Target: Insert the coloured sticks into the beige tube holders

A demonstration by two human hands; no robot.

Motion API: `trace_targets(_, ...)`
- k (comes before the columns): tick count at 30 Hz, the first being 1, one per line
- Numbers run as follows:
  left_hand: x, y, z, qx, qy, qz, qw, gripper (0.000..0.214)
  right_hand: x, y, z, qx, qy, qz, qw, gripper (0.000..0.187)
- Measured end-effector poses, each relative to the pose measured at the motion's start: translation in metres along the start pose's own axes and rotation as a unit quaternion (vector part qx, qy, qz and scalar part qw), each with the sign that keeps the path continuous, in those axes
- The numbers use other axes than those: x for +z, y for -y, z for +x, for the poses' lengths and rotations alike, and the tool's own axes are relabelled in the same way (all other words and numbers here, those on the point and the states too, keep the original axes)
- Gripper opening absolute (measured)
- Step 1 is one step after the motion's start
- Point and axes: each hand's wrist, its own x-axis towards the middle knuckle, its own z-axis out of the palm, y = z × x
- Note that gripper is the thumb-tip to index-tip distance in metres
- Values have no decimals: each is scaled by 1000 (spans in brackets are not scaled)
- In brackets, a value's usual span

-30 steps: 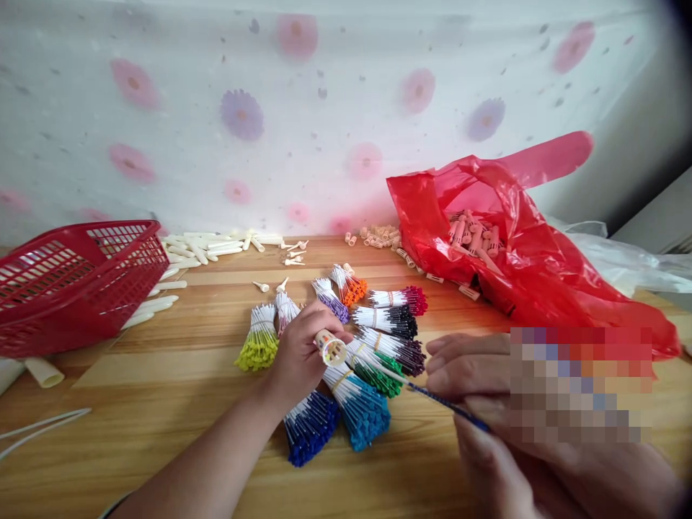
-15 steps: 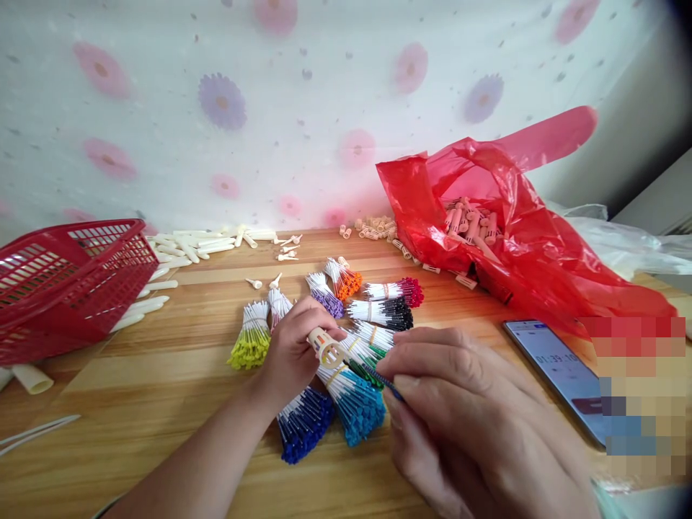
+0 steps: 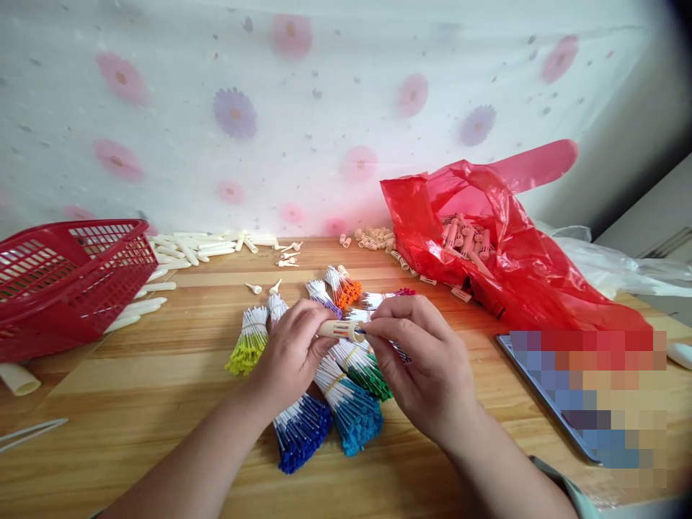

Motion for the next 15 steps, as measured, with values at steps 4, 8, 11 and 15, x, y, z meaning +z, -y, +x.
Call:
trace_targets(4,-2,0,1,28,11,18,999,24,-1,-2,1,-26,-1,-25,999,15)
trace_targets(8,-3,-3,3,29,25,-1,999,25,-3,-3,2,-4,23,19,1000,15)
trace_targets(11,-2,-3,2,16,30,-31,999,21,-3,-1,1,32,25,88,995,16)
trace_targets(15,0,1,-2,-29,64,-140,988,20,-8,0,2,41,-28,140,989,12)
